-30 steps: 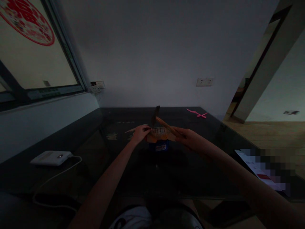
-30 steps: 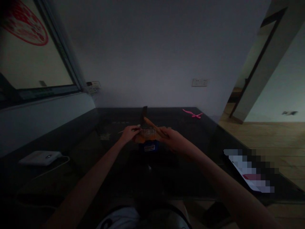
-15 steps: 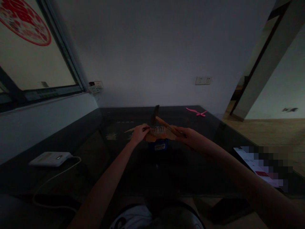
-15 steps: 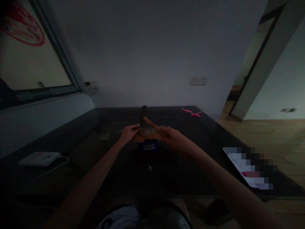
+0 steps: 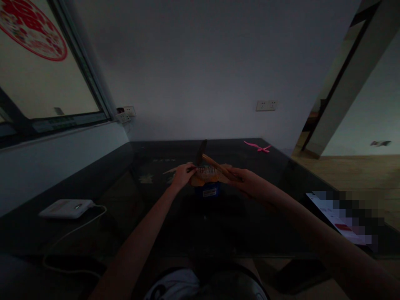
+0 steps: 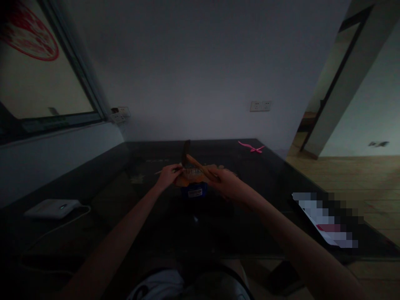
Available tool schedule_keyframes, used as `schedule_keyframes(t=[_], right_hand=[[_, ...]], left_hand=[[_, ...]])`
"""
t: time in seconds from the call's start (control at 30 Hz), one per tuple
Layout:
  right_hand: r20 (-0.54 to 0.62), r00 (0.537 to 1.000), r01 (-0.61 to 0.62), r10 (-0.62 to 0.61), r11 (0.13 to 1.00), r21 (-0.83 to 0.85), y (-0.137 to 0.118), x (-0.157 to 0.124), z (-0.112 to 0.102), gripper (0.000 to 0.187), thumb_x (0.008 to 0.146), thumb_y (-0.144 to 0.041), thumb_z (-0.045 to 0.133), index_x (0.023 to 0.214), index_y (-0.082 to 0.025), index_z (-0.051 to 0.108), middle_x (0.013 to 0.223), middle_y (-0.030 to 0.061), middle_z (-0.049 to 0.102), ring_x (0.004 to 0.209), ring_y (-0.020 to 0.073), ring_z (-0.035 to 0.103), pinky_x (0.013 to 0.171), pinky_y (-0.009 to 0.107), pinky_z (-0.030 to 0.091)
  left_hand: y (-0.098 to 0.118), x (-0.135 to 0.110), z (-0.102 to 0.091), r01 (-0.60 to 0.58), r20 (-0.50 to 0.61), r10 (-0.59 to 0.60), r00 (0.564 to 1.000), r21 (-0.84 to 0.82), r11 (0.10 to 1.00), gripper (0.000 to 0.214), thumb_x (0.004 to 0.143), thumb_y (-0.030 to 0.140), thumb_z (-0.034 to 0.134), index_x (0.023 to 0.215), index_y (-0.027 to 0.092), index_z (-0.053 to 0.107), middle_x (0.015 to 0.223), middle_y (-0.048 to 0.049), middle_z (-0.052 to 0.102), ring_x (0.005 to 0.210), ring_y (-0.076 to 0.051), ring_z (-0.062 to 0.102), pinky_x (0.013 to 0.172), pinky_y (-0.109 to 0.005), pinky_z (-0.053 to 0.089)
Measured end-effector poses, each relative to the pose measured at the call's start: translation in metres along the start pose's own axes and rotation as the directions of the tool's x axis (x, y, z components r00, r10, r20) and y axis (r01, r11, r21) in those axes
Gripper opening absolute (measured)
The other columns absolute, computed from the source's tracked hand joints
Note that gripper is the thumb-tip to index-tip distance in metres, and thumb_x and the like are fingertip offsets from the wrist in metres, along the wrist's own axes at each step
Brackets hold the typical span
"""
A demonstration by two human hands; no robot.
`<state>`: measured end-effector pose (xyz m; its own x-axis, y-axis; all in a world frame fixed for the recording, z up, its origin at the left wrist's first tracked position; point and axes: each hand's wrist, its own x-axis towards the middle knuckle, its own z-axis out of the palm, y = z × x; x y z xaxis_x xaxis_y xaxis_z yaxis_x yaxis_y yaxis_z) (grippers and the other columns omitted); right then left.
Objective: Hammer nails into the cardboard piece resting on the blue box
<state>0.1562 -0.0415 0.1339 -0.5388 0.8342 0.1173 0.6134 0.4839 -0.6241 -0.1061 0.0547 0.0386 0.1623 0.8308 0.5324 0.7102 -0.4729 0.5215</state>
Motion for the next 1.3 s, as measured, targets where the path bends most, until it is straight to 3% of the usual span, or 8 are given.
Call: schedule_keyframes(t=[0.27, 0.4, 0.57, 0.8, 1.03, 1.17, 1.3], right_hand=[[0.026, 1.0, -0.003, 0.001, 0.996, 0.091, 0.009, -0.002, -0.002, 0.049, 0.082, -0.027, 0.047, 0.13, -0.017, 0.043, 0.07, -0.001, 0.055, 0.038, 0.0048, 0.04, 0.037, 0.018, 0.033], [0.02, 1.0, -0.009, 0.006, 0.994, 0.106, 0.012, -0.003, -0.003, 0.05, 0.082, -0.026, 0.047, 0.13, -0.016, 0.042, 0.071, 0.0001, 0.056, 0.041, 0.0061, 0.041, 0.037, 0.018, 0.034], [-0.02, 0.998, 0.059, -0.059, 0.998, 0.031, 0.013, -0.002, 0.0, 0.04, 0.081, -0.024, 0.049, 0.119, -0.013, 0.054, 0.08, 0.0036, 0.061, 0.055, 0.0097, 0.05, 0.049, 0.02, 0.039], [-0.089, 0.994, 0.053, -0.063, 0.992, -0.113, 0.022, 0.005, 0.012, 0.034, 0.078, -0.023, 0.052, 0.111, -0.017, 0.059, 0.08, 0.0026, 0.062, 0.062, 0.0123, 0.054, 0.054, 0.021, 0.039], [-0.058, 0.995, 0.078, -0.081, 0.996, -0.044, 0.016, 0.005, 0.009, 0.038, 0.077, -0.02, 0.052, 0.114, -0.015, 0.057, 0.088, 0.0058, 0.063, 0.073, 0.0156, 0.057, 0.06, 0.024, 0.043], [-0.03, 0.998, 0.055, -0.052, 0.994, 0.089, 0.011, -0.003, 0.001, 0.041, 0.08, -0.023, 0.05, 0.12, -0.017, 0.053, 0.077, 0.0019, 0.061, 0.056, 0.0104, 0.052, 0.05, 0.02, 0.041], [0.017, 0.999, -0.048, 0.046, 0.98, 0.193, 0.015, -0.01, -0.003, 0.046, 0.082, -0.027, 0.047, 0.127, -0.015, 0.045, 0.062, -0.0038, 0.051, 0.039, 0.0058, 0.04, 0.036, 0.017, 0.033]], left_hand=[[0.013, 0.01, -0.001, 0.105, 0.108, -0.089, 0.99, -0.159, 0.982, 0.026, 0.071, 0.027, 0.063, 0.094, 0.014, 0.064, 0.088, -0.0058, 0.067, 0.08, -0.016, 0.062, 0.072, -0.026, 0.048], [0.014, 0.018, 0.003, 0.12, 0.163, -0.097, 0.982, -0.132, 0.984, 0.023, 0.07, 0.03, 0.064, 0.087, 0.014, 0.067, 0.085, -0.006, 0.068, 0.078, -0.017, 0.062, 0.072, -0.027, 0.047], [0.007, 0.019, 0.007, 0.108, 0.135, -0.096, 0.986, -0.084, 0.991, 0.023, 0.072, 0.033, 0.061, 0.082, 0.014, 0.069, 0.081, -0.0062, 0.068, 0.077, -0.018, 0.062, 0.071, -0.027, 0.046], [0.008, 0.016, 0.004, 0.187, 0.145, -0.175, 0.974, -0.071, 0.98, 0.031, 0.071, 0.036, 0.061, 0.091, 0.013, 0.068, 0.087, -0.007, 0.069, 0.079, -0.021, 0.063, 0.069, -0.029, 0.046], [0.008, 0.016, 0.005, 0.194, 0.139, -0.182, 0.973, -0.076, 0.978, 0.028, 0.07, 0.032, 0.062, 0.09, 0.014, 0.068, 0.088, -0.0061, 0.069, 0.08, -0.021, 0.063, 0.069, -0.029, 0.047], [0.007, 0.016, 0.004, 0.135, 0.158, -0.117, 0.98, -0.107, 0.985, 0.022, 0.07, 0.03, 0.062, 0.084, 0.014, 0.068, 0.084, -0.0059, 0.069, 0.08, -0.02, 0.063, 0.073, -0.029, 0.047], [0.014, 0.02, 0.004, 0.109, 0.166, -0.078, 0.983, -0.186, 0.977, 0.022, 0.068, 0.026, 0.064, 0.088, 0.014, 0.066, 0.087, -0.0054, 0.068, 0.08, -0.017, 0.063, 0.073, -0.026, 0.048]])
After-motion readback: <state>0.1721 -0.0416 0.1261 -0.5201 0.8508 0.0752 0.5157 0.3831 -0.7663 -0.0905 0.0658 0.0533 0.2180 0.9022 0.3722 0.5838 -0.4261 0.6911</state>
